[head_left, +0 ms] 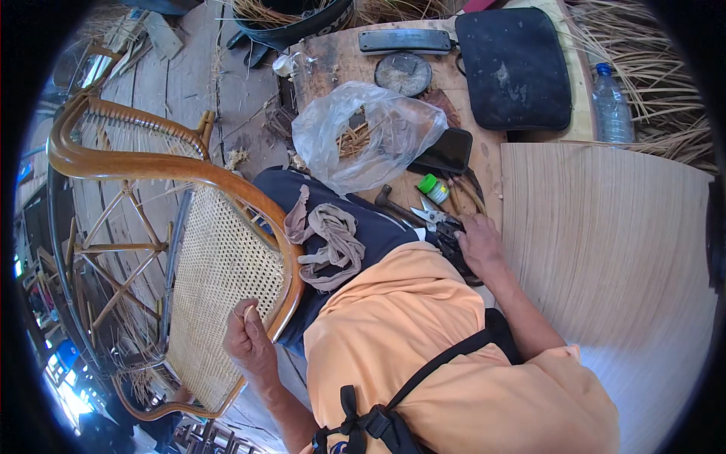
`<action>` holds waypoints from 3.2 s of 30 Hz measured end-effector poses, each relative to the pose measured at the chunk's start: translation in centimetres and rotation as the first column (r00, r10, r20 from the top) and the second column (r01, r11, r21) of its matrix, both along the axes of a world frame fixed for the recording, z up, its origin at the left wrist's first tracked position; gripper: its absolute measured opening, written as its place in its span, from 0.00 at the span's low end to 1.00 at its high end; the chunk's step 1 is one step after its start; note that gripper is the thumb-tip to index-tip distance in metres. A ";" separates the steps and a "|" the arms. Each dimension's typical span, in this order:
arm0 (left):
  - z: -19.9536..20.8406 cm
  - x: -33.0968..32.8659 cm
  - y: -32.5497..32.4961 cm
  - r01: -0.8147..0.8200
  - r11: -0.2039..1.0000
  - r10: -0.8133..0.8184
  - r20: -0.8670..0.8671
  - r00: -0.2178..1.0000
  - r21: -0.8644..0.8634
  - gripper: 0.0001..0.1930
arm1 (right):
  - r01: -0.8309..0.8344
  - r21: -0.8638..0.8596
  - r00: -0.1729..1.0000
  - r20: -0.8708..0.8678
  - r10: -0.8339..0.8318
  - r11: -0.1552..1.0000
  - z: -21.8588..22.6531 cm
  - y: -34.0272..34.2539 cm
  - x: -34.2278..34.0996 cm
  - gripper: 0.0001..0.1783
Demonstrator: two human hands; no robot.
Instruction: Weaving and repairing the seat and frame of a rattan chair.
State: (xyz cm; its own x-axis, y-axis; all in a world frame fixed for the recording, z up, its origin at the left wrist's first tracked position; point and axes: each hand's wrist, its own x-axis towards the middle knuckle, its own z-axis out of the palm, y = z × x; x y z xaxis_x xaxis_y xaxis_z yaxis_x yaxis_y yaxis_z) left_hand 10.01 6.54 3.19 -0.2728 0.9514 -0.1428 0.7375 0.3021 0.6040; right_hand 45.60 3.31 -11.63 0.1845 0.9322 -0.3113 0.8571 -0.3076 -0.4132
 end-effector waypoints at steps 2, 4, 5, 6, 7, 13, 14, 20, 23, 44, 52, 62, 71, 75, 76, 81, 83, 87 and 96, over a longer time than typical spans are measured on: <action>0.1 0.2 0.0 -0.025 0.992 0.023 -0.017 1.000 -0.123 0.09 | -0.117 -0.201 0.988 -0.125 0.092 0.973 -0.3 -0.2 0.7 0.12; -0.2 -0.1 -0.2 -0.012 0.997 0.010 -0.018 1.000 -0.075 0.09 | -0.142 -0.185 0.975 -0.197 0.104 0.973 -0.4 -0.3 1.5 0.12; -0.3 -0.2 -0.2 0.003 1.000 -0.003 -0.016 1.000 -0.026 0.09 | -0.165 -0.165 0.957 -0.265 0.117 0.972 -0.4 -0.3 1.7 0.11; -0.3 -0.1 -0.1 0.002 1.000 -0.003 -0.015 1.000 -0.029 0.09 | -0.165 -0.168 0.957 -0.265 0.117 0.972 -0.9 -0.3 1.8 0.11; -0.3 0.1 0.0 -0.004 0.999 0.003 -0.025 1.000 -0.036 0.09 | -0.122 -0.196 0.977 -0.196 0.083 0.973 -1.8 -0.1 1.8 0.10; -0.6 0.5 0.1 0.000 0.999 0.000 0.003 1.000 -0.047 0.09 | -0.071 -0.021 0.996 -0.059 0.069 0.997 -1.5 3.1 -0.5 0.06; -0.6 0.4 0.0 0.023 0.999 -0.023 -0.003 1.000 -0.038 0.09 | -0.113 0.067 0.993 -0.029 0.115 0.991 -1.9 3.3 -0.7 0.05; -1.3 0.0 -0.1 -0.031 0.998 0.034 0.050 0.998 -0.055 0.09 | -0.066 -0.154 0.994 0.071 0.078 0.986 1.7 3.6 -0.4 0.05; -2.5 -0.4 0.0 0.014 0.999 -0.017 0.076 0.997 0.038 0.09 | 0.026 -0.412 0.996 0.091 0.013 0.911 8.8 5.6 1.7 0.10; -2.5 -1.5 -0.6 -0.073 0.997 0.075 0.110 0.991 -0.027 0.09 | 0.727 -0.051 0.556 -0.541 -0.631 0.685 6.5 25.8 18.4 0.07; -2.1 -1.1 0.2 -0.042 0.999 0.041 0.111 0.993 0.007 0.08 | 0.547 -0.301 0.763 -0.205 -0.613 0.781 7.7 25.5 16.9 0.07; -1.3 5.2 7.2 0.204 0.978 -0.205 0.027 0.978 0.039 0.08 | 0.096 0.168 0.983 -0.173 -0.067 0.981 9.0 21.5 4.7 0.24; -10.9 10.8 18.6 0.328 0.937 -0.349 -0.298 0.889 -0.118 0.13 | -0.085 0.165 0.916 -0.376 0.142 0.983 2.6 25.3 -2.2 0.17; -7.3 10.9 21.1 0.266 0.964 -0.265 -0.049 0.963 0.010 0.14 | -0.118 0.287 0.869 -0.433 0.239 0.951 6.9 29.5 -2.9 0.16; -6.4 11.0 21.9 0.276 0.961 -0.277 0.078 0.958 0.018 0.14 | -0.144 0.380 0.873 -0.387 0.298 0.914 6.9 30.4 -2.8 0.15; -3.5 12.2 22.8 0.228 0.973 -0.223 0.391 0.893 0.034 0.14 | -0.118 0.218 0.828 -0.516 0.217 0.969 12.2 31.7 -3.4 0.15; -2.4 13.3 22.3 0.218 0.975 -0.215 0.427 0.878 0.044 0.14 | -0.082 0.223 0.845 -0.502 0.187 0.971 12.2 31.7 -3.1 0.14; -5.4 13.4 21.6 0.265 0.964 -0.241 0.373 0.896 -0.015 0.16 | -0.262 0.778 0.932 0.052 0.358 0.572 6.4 30.6 -1.3 0.13; -6.2 11.6 19.4 0.271 0.958 -0.247 0.210 0.946 -0.095 0.21 | -0.260 0.157 0.965 0.070 0.252 0.953 1.0 13.1 0.5 0.31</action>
